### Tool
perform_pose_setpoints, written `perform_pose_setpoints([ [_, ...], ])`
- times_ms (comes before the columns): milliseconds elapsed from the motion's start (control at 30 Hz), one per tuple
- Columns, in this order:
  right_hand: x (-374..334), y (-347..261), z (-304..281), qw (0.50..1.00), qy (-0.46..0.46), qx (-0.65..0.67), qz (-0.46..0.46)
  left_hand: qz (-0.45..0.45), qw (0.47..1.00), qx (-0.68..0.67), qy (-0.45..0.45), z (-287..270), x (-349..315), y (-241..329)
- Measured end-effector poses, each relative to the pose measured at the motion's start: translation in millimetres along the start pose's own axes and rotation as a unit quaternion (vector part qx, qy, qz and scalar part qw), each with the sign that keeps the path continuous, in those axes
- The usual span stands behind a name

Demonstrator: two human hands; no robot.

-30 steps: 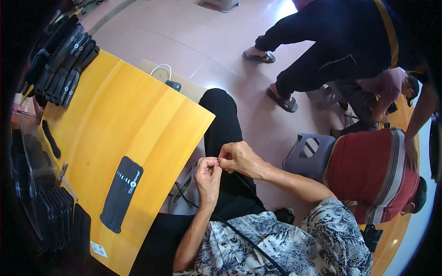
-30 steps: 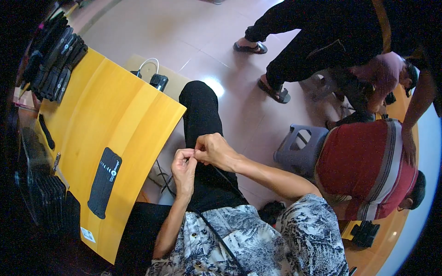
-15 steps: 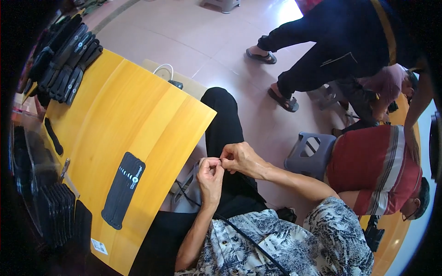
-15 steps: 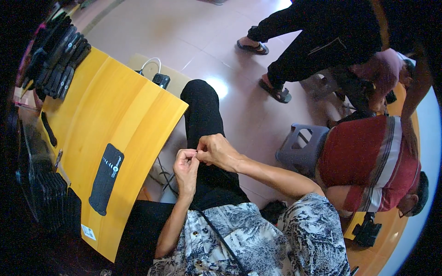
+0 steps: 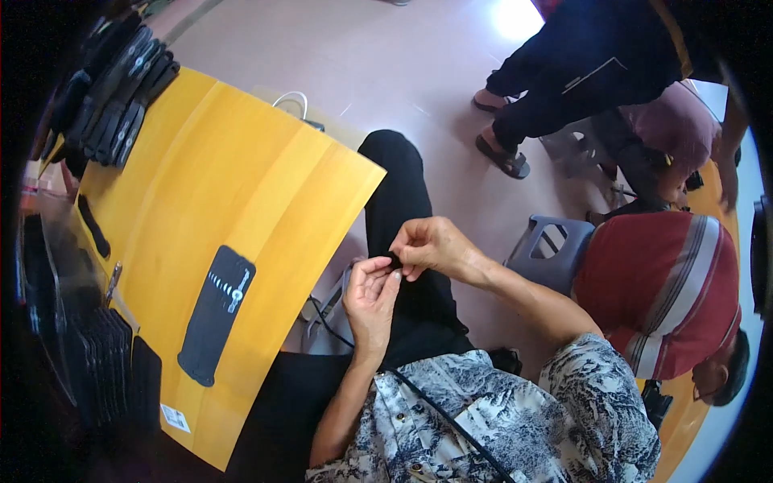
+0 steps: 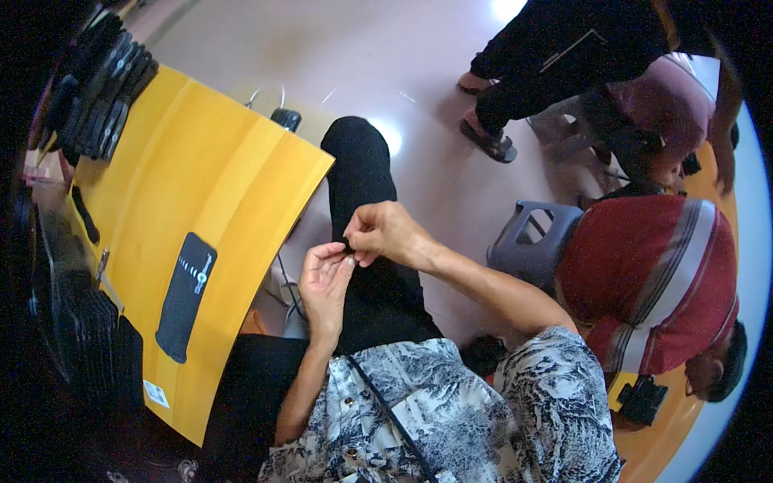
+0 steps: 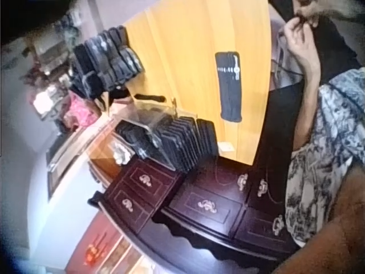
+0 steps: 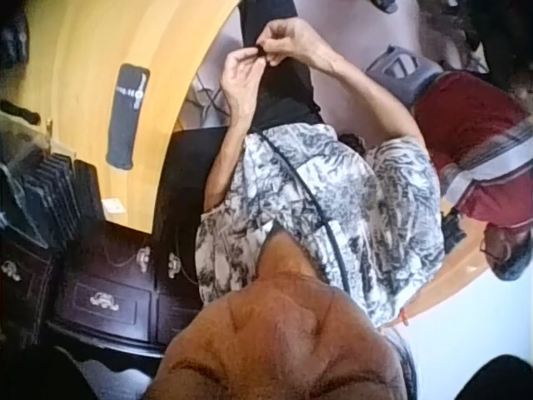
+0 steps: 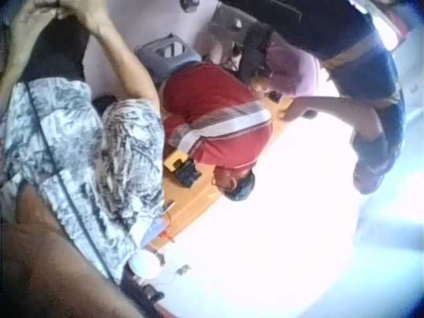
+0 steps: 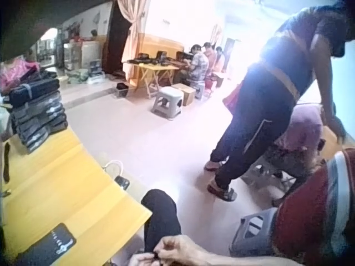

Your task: Organizing and bundling black textile straps in a manufacturing setting.

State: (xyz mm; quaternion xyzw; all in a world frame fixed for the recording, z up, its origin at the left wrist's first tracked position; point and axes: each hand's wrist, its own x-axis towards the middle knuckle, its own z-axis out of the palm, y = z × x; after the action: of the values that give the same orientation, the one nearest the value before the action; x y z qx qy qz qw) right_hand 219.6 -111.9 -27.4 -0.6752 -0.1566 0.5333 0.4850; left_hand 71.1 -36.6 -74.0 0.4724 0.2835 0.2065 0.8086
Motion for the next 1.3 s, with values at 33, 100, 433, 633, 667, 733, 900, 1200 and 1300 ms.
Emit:
perform_pose_setpoints([
  [33,-4,-8,2,1.0,-0.005,0.006,-0.006,0.014,1.0,-0.01,0.001,0,-2,3],
  [100,-10,-17,4,1.0,-0.016,0.016,-0.008,0.022,1.0,-0.01,0.01,5,-7,17],
  [433,-33,-59,7,0.997,-0.073,-0.021,-0.003,0.024,0.997,-0.071,-0.022,4,-23,53],
  [633,-42,-89,3,0.977,-0.157,-0.143,-0.007,0.058,0.992,-0.045,-0.099,-3,-23,71],
  [667,-41,-94,1,0.965,-0.196,-0.174,-0.016,0.059,0.992,-0.045,-0.1,-5,-21,74],
  [733,-38,-92,-1,0.95,-0.234,-0.205,-0.027,0.058,0.987,-0.047,-0.142,-7,-19,80],
  [900,-41,-83,10,0.962,-0.222,-0.122,-0.102,0.091,0.987,-0.072,-0.113,-2,-19,88],
  [1200,-55,-71,35,0.954,-0.066,-0.18,-0.232,0.172,0.979,0.108,0.025,5,-31,94],
  [1300,-54,-67,40,0.919,-0.021,-0.241,-0.31,0.196,0.973,0.118,0.026,5,-33,96],
])
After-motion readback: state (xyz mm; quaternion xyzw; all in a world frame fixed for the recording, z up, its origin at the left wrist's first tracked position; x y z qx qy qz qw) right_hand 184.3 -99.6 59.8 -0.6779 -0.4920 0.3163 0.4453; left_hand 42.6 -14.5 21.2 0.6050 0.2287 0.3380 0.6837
